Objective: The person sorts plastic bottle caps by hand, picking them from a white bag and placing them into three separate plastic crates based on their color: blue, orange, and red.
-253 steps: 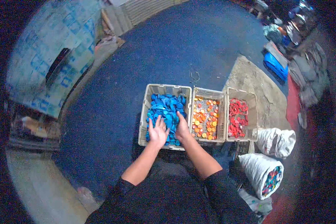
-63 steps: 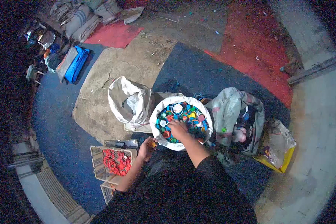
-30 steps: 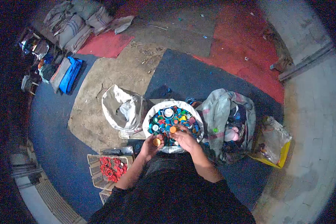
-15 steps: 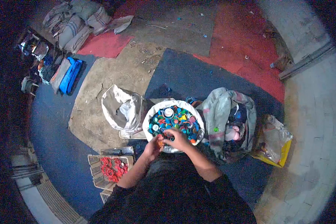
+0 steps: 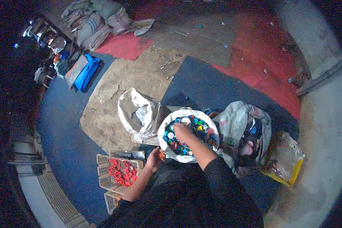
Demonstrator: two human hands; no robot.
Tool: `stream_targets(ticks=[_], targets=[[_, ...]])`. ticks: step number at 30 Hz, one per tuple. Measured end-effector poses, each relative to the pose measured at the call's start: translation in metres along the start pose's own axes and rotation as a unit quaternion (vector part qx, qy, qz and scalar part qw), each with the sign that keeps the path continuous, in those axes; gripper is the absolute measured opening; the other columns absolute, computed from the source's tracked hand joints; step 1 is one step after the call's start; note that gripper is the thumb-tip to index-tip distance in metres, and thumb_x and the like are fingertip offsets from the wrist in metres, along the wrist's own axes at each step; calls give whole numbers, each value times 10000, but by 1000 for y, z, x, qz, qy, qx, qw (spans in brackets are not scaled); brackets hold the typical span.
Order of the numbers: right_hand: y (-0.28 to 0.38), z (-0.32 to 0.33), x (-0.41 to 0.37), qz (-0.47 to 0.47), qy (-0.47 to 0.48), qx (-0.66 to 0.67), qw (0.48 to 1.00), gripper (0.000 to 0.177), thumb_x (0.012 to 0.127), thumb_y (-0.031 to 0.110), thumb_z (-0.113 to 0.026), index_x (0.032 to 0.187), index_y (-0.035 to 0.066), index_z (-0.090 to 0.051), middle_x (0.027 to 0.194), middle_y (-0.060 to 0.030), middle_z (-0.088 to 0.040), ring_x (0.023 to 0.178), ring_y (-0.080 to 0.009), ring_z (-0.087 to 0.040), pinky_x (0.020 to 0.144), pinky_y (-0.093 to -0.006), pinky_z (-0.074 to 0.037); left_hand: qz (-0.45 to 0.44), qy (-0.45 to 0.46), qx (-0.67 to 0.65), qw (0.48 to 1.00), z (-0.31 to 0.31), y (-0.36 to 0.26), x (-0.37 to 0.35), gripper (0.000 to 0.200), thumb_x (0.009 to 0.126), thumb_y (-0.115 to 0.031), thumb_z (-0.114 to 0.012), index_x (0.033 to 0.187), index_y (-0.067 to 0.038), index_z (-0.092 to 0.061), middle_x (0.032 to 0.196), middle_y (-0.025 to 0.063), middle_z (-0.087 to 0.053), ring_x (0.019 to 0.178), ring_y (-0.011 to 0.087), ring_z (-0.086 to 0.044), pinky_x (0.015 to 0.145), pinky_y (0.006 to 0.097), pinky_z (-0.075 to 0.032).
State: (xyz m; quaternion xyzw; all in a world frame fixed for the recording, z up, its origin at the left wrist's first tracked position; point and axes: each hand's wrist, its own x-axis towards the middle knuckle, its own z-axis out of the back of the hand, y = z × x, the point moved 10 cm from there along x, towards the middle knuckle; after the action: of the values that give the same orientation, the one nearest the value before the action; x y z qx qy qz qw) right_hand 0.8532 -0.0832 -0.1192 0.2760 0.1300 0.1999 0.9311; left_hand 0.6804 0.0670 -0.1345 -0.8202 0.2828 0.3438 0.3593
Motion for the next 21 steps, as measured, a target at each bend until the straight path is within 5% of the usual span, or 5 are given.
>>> stream_targets(ticks=[5,9,13,18,21], targets=[[-15,-29,28,-1,-8,-137,991,166,837,144,-617,972,76,-685,1087,-130,-675,1030,-352,-620,881,-480,-513,-23,13,0,1000,0,-9,-15,340,1016,-391,-482,916,-92,-608,843,26,-653,761,164,-614,677,303,-454],[-18,-30,18,-56,-2,-52,997,114,808,177,-697,883,93,-679,965,-135,-661,1030,-357,-612,868,-477,-507,-22,17,-41,999,13,-10,-24,328,1015,-383,-487,912,-92,-600,854,29,-646,768,169,-607,672,295,-452],[-4,-15,-1,-8,-61,-50,997,136,791,157,-721,867,72,-648,939,-135,-653,974,-348,-639,846,-464,-511,-29,-20,-31,999,31,-10,-28,297,1003,-367,-513,921,-96,-601,866,31,-640,777,171,-606,674,292,-459],[-14,-27,-9,-66,67,23,995,324,690,162,-823,925,66,-622,960,-133,-665,974,-339,-648,828,-452,-519,-11,-50,-21,998,44,-4,-32,325,1011,-361,-487,933,-73,-615,850,42,-640,762,175,-593,691,292,-445],[0,4,-27,-69,-12,95,993,372,657,160,-852,925,59,-615,948,-145,-659,946,-346,-647,824,-451,-516,-16,-31,-5,999,47,-1,-26,305,1005,-372,-514,970,-85,-612,878,32,-644,810,177,-621,663,297,-467]])
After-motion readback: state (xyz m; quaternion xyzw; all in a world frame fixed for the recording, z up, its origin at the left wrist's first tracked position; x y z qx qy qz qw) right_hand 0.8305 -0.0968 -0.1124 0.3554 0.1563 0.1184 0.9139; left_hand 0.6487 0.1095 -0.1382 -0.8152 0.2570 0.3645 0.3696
